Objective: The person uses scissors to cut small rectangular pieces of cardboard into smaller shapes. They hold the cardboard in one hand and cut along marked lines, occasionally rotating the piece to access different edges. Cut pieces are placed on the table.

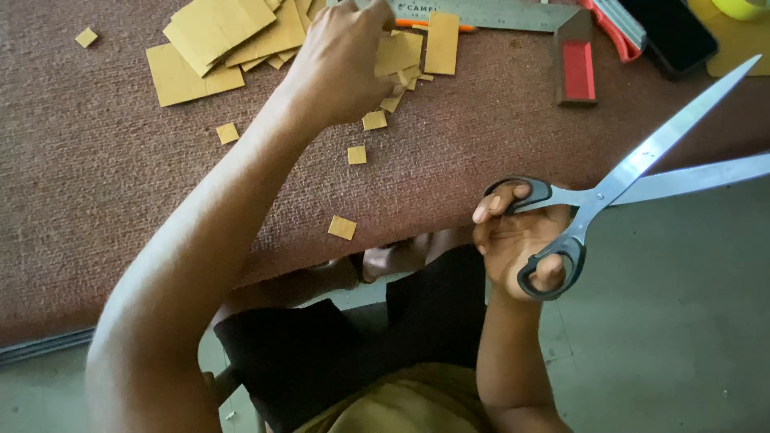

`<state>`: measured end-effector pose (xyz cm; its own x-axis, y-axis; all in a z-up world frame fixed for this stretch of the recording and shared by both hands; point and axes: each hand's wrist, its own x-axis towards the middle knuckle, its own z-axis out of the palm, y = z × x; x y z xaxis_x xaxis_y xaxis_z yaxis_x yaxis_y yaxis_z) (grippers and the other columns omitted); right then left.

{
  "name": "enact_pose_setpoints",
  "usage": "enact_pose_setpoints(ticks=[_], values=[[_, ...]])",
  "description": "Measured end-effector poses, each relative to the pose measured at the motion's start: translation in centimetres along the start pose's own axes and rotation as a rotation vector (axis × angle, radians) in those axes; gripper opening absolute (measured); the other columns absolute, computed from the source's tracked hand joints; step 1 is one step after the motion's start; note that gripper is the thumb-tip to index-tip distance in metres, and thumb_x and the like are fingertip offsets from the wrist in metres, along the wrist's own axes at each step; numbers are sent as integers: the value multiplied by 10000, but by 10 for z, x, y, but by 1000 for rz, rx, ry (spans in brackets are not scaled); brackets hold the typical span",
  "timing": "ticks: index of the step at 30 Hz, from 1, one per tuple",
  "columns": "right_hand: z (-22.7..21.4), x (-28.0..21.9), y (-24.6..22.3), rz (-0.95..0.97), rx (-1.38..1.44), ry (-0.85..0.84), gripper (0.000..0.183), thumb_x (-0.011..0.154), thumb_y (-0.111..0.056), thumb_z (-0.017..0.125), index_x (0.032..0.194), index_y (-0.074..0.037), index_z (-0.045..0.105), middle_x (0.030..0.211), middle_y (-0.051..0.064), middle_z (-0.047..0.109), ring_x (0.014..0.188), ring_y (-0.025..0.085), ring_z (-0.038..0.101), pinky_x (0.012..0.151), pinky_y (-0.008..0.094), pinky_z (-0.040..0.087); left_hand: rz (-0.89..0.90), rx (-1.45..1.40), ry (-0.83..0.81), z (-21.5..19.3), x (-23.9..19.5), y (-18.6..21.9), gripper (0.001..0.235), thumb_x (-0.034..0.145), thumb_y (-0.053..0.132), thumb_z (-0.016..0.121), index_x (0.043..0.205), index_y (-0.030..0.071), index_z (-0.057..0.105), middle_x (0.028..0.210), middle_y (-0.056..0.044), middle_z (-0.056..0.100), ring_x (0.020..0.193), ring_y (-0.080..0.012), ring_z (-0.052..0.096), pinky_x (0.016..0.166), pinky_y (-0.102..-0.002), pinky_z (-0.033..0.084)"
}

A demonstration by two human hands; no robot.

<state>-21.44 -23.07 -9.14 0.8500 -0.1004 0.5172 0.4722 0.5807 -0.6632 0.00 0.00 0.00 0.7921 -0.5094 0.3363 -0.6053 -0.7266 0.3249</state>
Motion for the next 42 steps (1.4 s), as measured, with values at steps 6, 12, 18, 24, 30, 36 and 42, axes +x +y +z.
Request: enact_pose_setpoints(ticks=[6,12,18,24,30,36,42], values=[[-1,-2,0,10,14,1,739,961,-579,783,1380,-56,474,1147,171,561,1031,280,618,557,255,467,203,-243,148,11,13,15,605,654,79,793,1228,75,602,1163,-150,658,990,-346,611,834,-443,473],[0,0,1,-22,-21,-12,742,975,-602,751,1383,-61,446,1115,184,542,1000,287,610,509,252,435,-96,459,165,12,-14,53,854,879,802,736,1295,98,490,1022,-175,620,958,-385,613,808,-482,486],[-12,-8,6,-37,-8,-33,718,1006,-594,712,1521,-169,449,1194,192,544,1044,312,610,534,275,443,-171,155,150,30,8,65,847,789,594,867,1375,152,444,1111,-160,642,1081,-414,566,858,-548,467],[-26,-17,12,-45,19,-31,727,1011,-602,696,1618,-296,439,1331,138,510,1099,320,583,516,283,445,-106,85,184,52,22,73,739,767,439,888,1312,162,471,1124,-137,552,1044,-412,553,818,-534,481],[-6,-4,3,-9,2,-17,750,974,-616,742,1426,-87,463,1149,179,561,1028,283,622,548,267,449,-32,-281,169,44,40,66,549,713,159,729,1213,106,511,1127,-229,601,955,-512,581,671,-574,476],[6,3,-1,-31,-18,-17,721,972,-604,751,1341,-39,497,1116,171,558,982,261,616,520,243,431,383,-373,177,-14,18,68,492,670,18,637,1158,79,659,865,-104,577,721,-265,532,582,-400,371],[-1,2,2,-38,-12,-57,707,990,-604,719,1369,-54,488,1147,166,568,1018,264,624,530,245,460,55,-133,-305,-37,0,81,546,761,138,789,1288,182,655,1127,-134,704,968,-400,668,638,-568,507]])
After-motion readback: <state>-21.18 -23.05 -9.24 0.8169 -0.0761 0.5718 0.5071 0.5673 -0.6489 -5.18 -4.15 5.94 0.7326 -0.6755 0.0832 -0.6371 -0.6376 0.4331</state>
